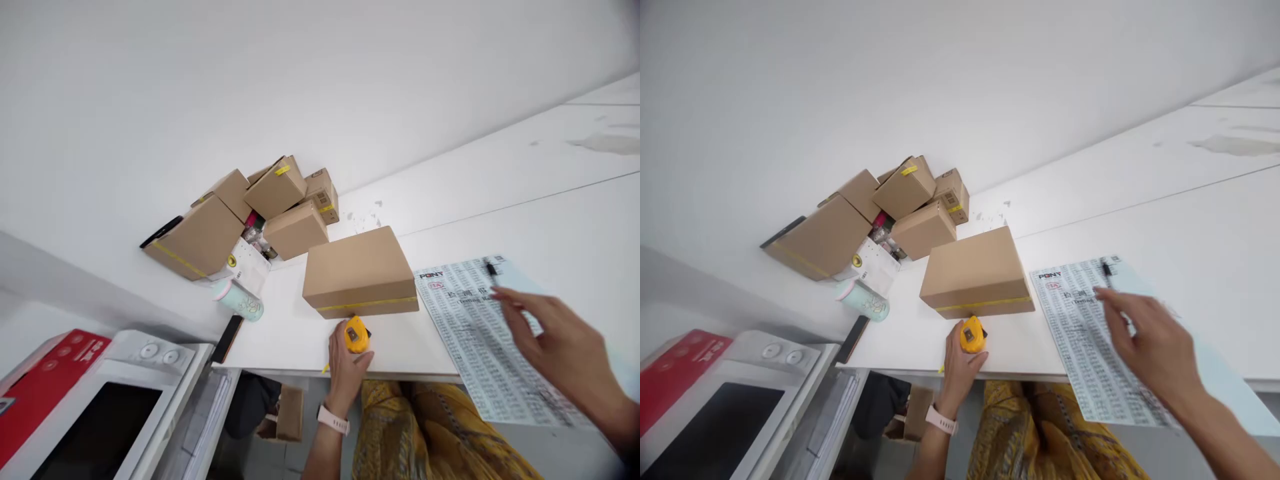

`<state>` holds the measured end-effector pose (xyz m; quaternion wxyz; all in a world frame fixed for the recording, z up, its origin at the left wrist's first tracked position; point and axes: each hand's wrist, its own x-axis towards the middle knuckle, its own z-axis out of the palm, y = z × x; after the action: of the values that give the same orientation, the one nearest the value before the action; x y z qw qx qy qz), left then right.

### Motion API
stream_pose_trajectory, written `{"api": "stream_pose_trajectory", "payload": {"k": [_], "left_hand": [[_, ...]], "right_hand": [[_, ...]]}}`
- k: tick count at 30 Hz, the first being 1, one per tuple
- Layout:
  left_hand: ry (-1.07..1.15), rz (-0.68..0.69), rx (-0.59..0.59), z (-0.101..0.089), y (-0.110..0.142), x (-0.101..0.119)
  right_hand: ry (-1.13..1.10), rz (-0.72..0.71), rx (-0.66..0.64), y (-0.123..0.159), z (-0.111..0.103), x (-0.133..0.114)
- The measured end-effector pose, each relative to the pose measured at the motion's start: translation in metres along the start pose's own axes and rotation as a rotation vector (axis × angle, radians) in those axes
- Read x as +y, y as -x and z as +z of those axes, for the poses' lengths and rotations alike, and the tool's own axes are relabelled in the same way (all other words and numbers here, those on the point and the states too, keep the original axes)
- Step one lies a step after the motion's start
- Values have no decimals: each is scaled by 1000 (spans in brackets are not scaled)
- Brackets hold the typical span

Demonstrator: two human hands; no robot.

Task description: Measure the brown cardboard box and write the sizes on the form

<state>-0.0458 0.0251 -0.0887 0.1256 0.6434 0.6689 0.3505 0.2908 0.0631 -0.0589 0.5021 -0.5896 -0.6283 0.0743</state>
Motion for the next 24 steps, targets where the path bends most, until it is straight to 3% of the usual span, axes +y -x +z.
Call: {"api": "stream_pose_trajectory", "payload": {"k": [2, 5, 8, 11, 16, 18, 22, 24], "left_hand": [[173, -20, -76, -3, -6, 0], [434, -12, -207, -12, -9, 18], [643, 17, -374, -30, -11, 43], [727, 27, -457, -48, -16, 61], [868, 8, -456, -66, -36, 58], [911, -6, -360, -80, -55, 49], [898, -69, -72, -121, -113, 25], [935, -126, -17, -139, -141, 11]], "right_hand": [[-173, 79, -100, 23, 14, -23], [-462, 288, -361, 38, 37, -53], [-765, 510, -596, 32, 51, -84], [-907, 564, -695, 20, 56, -111], [-897, 582, -690, -1, 54, -125], [-949, 591, -638, -22, 49, -120], [-995, 566, -400, -82, 47, -97], [-958, 562, -376, -107, 55, -83]]}}
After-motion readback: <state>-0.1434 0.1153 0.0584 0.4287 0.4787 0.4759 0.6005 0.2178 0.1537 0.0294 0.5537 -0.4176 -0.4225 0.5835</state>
